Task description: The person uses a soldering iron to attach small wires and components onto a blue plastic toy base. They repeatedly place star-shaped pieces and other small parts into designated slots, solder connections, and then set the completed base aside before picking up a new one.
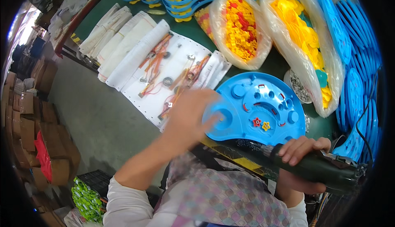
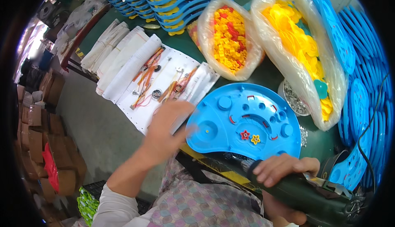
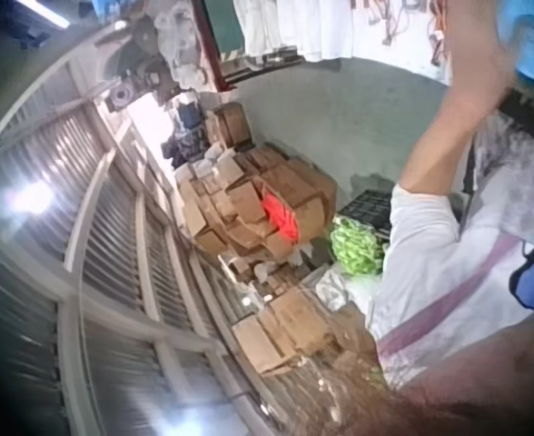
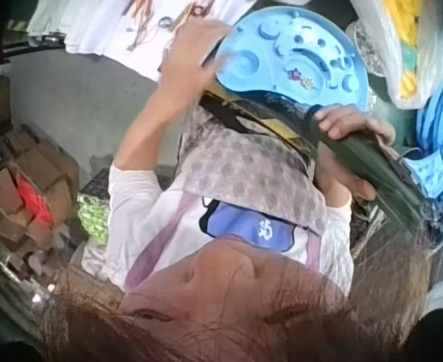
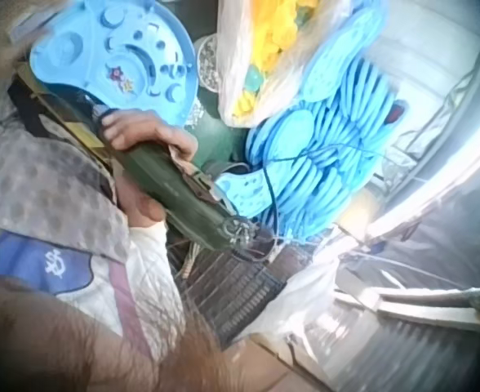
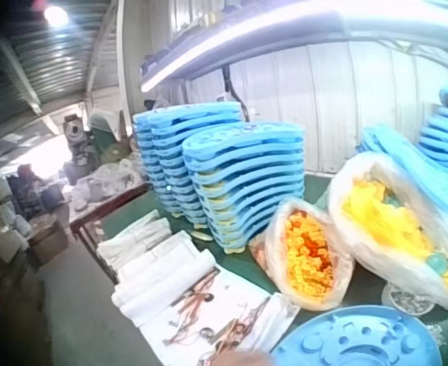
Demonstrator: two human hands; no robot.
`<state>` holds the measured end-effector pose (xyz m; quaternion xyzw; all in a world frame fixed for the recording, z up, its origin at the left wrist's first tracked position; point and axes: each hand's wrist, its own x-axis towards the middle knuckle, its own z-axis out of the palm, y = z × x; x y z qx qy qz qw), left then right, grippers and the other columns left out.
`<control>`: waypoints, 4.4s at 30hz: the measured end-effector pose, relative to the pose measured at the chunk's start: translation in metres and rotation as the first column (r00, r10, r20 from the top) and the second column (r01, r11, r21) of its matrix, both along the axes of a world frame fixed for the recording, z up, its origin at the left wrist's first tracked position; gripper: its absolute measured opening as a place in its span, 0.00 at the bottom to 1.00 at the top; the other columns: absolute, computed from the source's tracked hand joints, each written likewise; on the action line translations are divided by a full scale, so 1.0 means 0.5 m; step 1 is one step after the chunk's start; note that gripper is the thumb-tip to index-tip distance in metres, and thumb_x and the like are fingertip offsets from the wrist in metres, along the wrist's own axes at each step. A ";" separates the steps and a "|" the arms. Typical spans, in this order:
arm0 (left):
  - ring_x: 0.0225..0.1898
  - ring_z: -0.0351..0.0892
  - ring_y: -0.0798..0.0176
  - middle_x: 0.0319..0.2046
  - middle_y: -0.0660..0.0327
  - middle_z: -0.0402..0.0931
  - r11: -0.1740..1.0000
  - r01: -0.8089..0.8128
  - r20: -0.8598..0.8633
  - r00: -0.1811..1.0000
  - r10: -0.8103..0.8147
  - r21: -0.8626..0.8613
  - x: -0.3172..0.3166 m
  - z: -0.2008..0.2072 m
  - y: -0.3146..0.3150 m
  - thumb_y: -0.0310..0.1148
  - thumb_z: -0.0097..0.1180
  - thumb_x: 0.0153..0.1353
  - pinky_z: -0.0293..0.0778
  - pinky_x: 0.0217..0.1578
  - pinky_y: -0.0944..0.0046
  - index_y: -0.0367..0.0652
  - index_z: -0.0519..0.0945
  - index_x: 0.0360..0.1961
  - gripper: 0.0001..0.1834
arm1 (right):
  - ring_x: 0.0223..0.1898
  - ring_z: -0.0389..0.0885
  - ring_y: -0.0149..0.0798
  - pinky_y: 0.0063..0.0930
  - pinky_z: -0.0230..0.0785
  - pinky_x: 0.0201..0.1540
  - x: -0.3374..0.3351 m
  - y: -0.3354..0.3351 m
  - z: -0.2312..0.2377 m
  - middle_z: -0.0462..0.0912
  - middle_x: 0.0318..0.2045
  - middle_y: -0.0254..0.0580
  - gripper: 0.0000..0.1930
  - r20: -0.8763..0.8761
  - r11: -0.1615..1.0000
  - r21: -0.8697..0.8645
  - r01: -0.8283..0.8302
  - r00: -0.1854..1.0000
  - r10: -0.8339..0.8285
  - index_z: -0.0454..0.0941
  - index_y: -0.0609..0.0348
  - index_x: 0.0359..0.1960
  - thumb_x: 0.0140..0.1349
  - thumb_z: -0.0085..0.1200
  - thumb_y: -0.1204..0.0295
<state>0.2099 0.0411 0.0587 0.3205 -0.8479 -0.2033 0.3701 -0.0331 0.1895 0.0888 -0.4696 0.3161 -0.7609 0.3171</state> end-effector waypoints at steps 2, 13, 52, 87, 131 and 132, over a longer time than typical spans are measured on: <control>0.40 0.84 0.58 0.44 0.55 0.84 0.929 -0.281 -0.042 0.953 0.299 0.239 0.063 0.009 -0.078 0.27 0.68 0.62 0.79 0.45 0.59 0.37 0.83 0.49 0.15 | 0.28 0.76 0.36 0.31 0.74 0.35 -0.002 -0.002 0.011 0.75 0.25 0.39 0.47 0.026 1.000 0.022 0.019 0.999 -0.020 0.64 0.60 0.59 0.57 0.64 0.31; 0.27 0.82 0.58 0.27 0.52 0.85 0.706 -0.660 0.554 0.699 0.452 0.256 0.222 -0.016 -0.234 0.36 0.69 0.62 0.77 0.34 0.59 0.34 0.86 0.36 0.13 | 0.29 0.76 0.36 0.31 0.74 0.36 -0.021 -0.019 0.007 0.74 0.26 0.39 0.46 0.011 0.995 0.100 0.001 1.000 -0.002 0.63 0.62 0.60 0.61 0.60 0.32; 0.31 0.80 0.72 0.30 0.57 0.84 0.544 -0.275 0.008 0.898 0.441 0.793 0.248 -0.085 -0.153 0.25 0.65 0.63 0.76 0.33 0.69 0.32 0.81 0.42 0.09 | 0.27 0.79 0.37 0.34 0.78 0.34 0.004 -0.032 0.008 0.77 0.24 0.40 0.44 0.030 0.984 0.168 0.058 0.998 -0.064 0.64 0.60 0.58 0.61 0.61 0.32; 0.49 0.77 0.52 0.42 0.58 0.79 0.591 -0.599 0.151 0.622 0.768 -0.539 0.221 -0.008 -0.152 0.23 0.67 0.57 0.71 0.53 0.53 0.42 0.82 0.44 0.13 | 0.27 0.79 0.37 0.34 0.78 0.34 -0.016 -0.002 0.014 0.77 0.24 0.40 0.46 0.003 0.980 0.179 0.086 0.996 -0.088 0.63 0.60 0.58 0.59 0.59 0.28; 0.41 0.83 0.42 0.38 0.50 0.82 0.888 0.410 0.168 0.880 -0.445 0.208 -0.117 -0.032 0.007 0.25 0.67 0.57 0.79 0.41 0.50 0.38 0.81 0.48 0.16 | 0.27 0.78 0.38 0.37 0.76 0.35 -0.095 0.037 0.015 0.76 0.26 0.40 0.49 0.190 0.985 0.083 0.152 0.968 -0.165 0.67 0.60 0.63 0.59 0.54 0.25; 0.42 0.83 0.43 0.38 0.49 0.82 0.877 0.387 0.128 0.892 -0.434 0.284 -0.142 -0.028 0.001 0.26 0.67 0.59 0.78 0.41 0.50 0.37 0.81 0.49 0.16 | 0.27 0.78 0.38 0.37 0.76 0.35 -0.097 0.036 0.016 0.76 0.26 0.40 0.50 0.187 0.983 0.075 0.169 0.966 -0.181 0.67 0.60 0.64 0.59 0.54 0.25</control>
